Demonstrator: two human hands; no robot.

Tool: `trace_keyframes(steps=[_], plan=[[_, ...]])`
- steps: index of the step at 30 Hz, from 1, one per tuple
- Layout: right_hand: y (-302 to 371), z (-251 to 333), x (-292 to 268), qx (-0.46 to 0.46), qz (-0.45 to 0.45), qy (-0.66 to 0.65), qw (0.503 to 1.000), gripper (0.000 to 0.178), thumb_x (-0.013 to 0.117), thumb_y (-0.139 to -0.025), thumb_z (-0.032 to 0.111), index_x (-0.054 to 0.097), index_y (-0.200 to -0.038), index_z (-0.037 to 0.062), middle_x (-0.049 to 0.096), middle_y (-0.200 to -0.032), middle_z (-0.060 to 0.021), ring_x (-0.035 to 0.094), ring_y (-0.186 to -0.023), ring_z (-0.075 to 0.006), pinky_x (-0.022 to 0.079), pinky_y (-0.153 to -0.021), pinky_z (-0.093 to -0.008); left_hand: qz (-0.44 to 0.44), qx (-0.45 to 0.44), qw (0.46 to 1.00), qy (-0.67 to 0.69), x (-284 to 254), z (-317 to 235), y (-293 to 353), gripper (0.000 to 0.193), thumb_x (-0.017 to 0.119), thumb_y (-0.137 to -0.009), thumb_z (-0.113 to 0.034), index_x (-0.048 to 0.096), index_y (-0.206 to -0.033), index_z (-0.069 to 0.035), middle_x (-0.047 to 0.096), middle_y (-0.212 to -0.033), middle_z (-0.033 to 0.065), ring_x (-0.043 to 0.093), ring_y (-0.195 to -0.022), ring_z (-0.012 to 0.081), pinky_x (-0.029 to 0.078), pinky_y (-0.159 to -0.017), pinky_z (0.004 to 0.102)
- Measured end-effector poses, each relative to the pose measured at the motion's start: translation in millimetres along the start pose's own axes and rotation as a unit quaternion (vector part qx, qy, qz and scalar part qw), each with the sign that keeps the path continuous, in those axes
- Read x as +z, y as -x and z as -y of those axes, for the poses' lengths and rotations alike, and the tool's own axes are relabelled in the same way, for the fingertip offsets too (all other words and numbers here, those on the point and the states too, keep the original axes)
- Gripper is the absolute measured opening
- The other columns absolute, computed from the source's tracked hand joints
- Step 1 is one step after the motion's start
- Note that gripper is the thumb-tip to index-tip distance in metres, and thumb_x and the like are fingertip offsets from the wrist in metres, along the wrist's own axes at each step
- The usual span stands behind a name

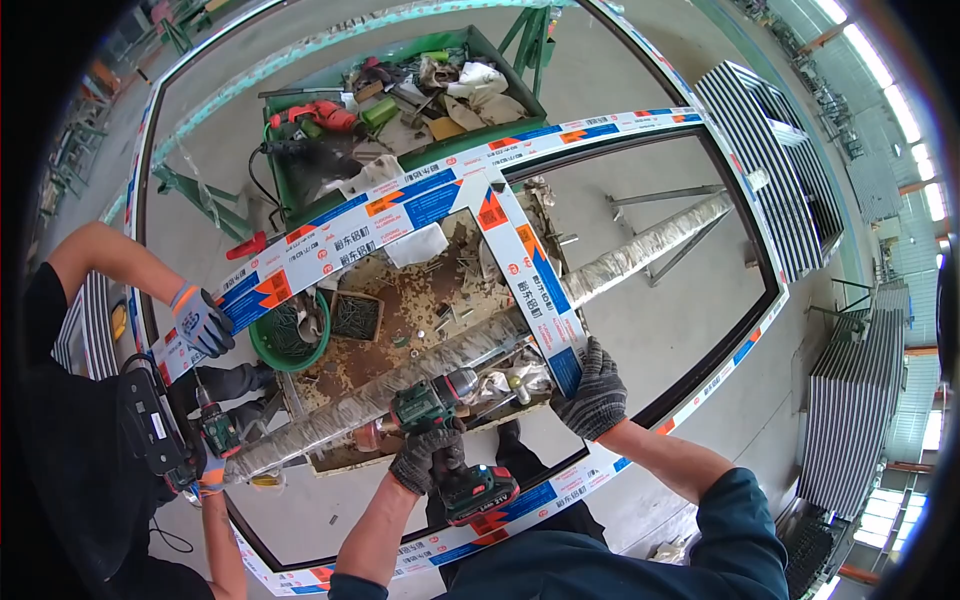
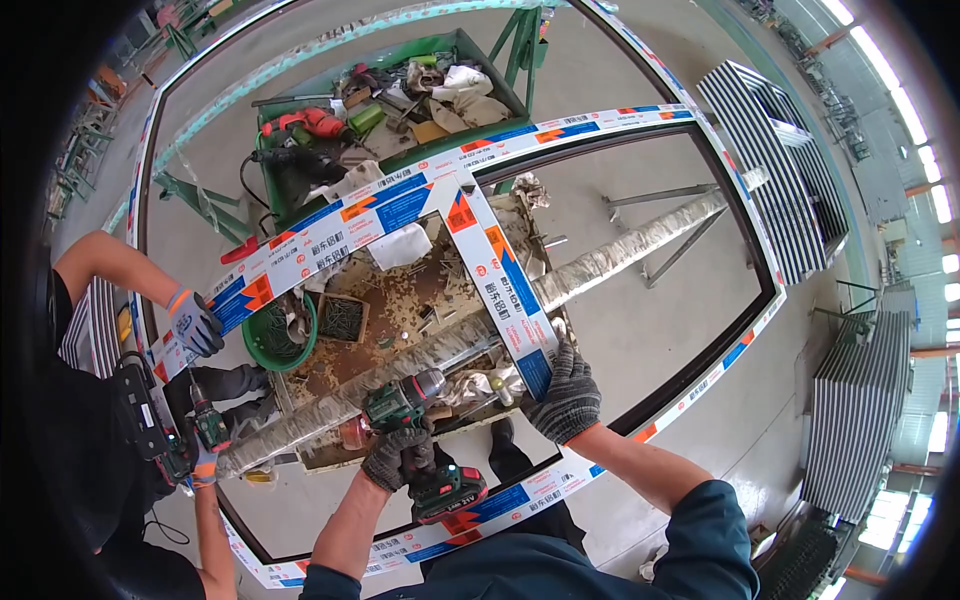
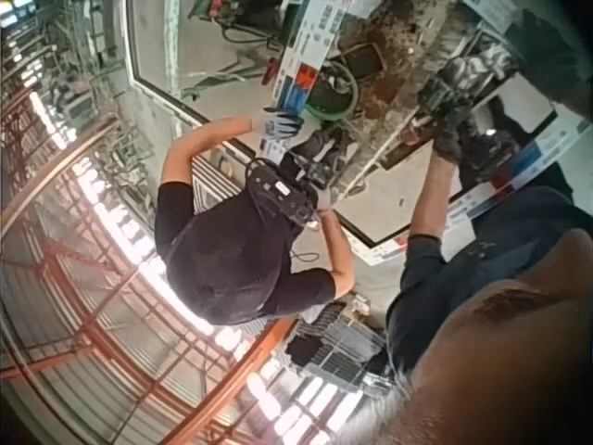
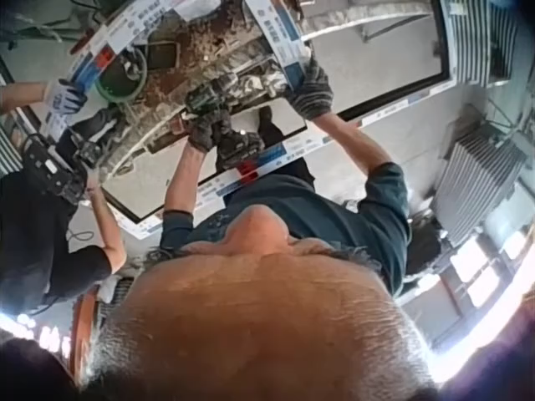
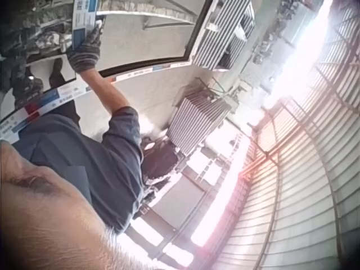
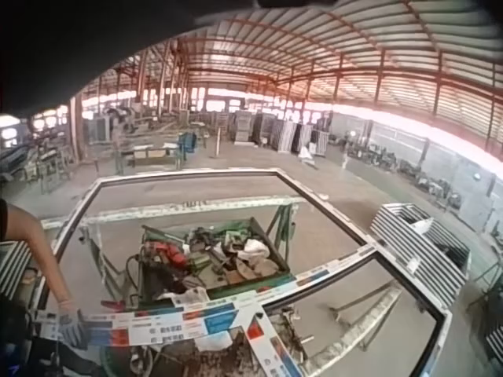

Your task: Assembling a window frame by drilling screws and applying sealant.

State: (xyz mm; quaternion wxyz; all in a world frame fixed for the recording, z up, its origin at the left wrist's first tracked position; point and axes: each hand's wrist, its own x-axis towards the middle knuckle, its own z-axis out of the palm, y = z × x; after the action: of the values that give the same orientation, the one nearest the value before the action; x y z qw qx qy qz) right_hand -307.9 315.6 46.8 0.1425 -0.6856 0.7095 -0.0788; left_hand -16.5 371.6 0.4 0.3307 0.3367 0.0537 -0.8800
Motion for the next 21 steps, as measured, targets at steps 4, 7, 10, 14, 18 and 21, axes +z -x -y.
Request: trace_keyframes(steps=[4, 7, 10, 14, 18, 21], plan=[[0.1, 1.4, -0.2, 0.013, 0.008, -0.005, 1.0, 0.096, 0.072, -0.064, 0.031, 0.025, -0.136, -0.0094, 0.049, -0.118, -0.0314, 0.052, -0.104, -0.0454, 0.046, -0.088, -0.0497, -0.01, -0.013, 1.0, -0.026, 5.8, -7.9, 1.6, 0.031, 0.074, -0.073, -0.015, 0.059, -0.099, -0.008, 0.056, -0.064, 0.0037, 0.052, -0.051, 0.0168, 0.046, -0.052, 0.0319], [0.0, 2.1, -0.2, 0.014, 0.006, -0.01, 1.0, 0.094, 0.072, -0.064, 0.03, 0.026, -0.136, -0.009, 0.049, -0.117, -0.0314, 0.052, -0.103, -0.0456, 0.046, -0.087, -0.0502, -0.011, -0.019, 0.999, -0.025, 1.0, -4.3, -0.2, 0.031, 0.074, -0.072, -0.015, 0.059, -0.098, -0.008, 0.056, -0.063, 0.0037, 0.052, -0.05, 0.0172, 0.046, -0.052, 0.0328], [0.0, 1.4, 0.8, 0.003, 0.0, -0.014, 1.0, 0.093, 0.071, -0.064, 0.03, 0.026, -0.136, -0.009, 0.049, -0.117, -0.0313, 0.053, -0.102, -0.0456, 0.046, -0.087, -0.0507, -0.012, -0.015, 1.0, -0.02, -1.9, 0.0, -0.8, 0.031, 0.074, -0.072, -0.016, 0.058, -0.097, -0.008, 0.056, -0.063, 0.0039, 0.051, -0.05, 0.0174, 0.047, -0.052, 0.0333], [-0.8, 1.6, -0.7, 0.003, 0.006, -0.025, 1.0, 0.093, 0.071, -0.064, 0.028, 0.025, -0.136, -0.0091, 0.049, -0.116, -0.0312, 0.053, -0.102, -0.0457, 0.046, -0.086, -0.0508, 0.006, -0.016, 1.0, 0.005, 2.0, -2.5, 1.9, 0.03, 0.072, -0.076, -0.011, 0.056, -0.1, -0.004, 0.056, -0.067, 0.0047, 0.054, -0.057, 0.016, 0.047, -0.053, 0.0284], [-0.5, -1.7, 0.4, -0.005, -0.008, -0.017, 1.0, 0.094, 0.071, -0.064, 0.028, 0.025, -0.136, -0.0091, 0.049, -0.115, -0.0314, 0.053, -0.101, -0.0457, 0.046, -0.086, -0.0507, 0.001, -0.012, 1.0, -0.007, 7.1, -2.7, 1.7, 0.03, 0.073, -0.076, -0.012, 0.056, -0.099, -0.005, 0.056, -0.067, 0.0045, 0.054, -0.057, 0.0161, 0.046, -0.053, 0.0289], [-2.0, 0.3, 0.1, -0.004, 0.001, -0.031, 1.0, 0.093, 0.071, -0.064, 0.027, 0.025, -0.136, -0.0094, 0.049, -0.114, -0.0316, 0.052, -0.101, -0.046, 0.046, -0.086, -0.0509, -0.007, -0.02, 1.0, 0.012, 4.7, 0.0, 2.8, 0.029, 0.073, -0.076, -0.013, 0.057, -0.098, -0.006, 0.056, -0.067, 0.0042, 0.054, -0.056, 0.0164, 0.047, -0.054, 0.0298]])
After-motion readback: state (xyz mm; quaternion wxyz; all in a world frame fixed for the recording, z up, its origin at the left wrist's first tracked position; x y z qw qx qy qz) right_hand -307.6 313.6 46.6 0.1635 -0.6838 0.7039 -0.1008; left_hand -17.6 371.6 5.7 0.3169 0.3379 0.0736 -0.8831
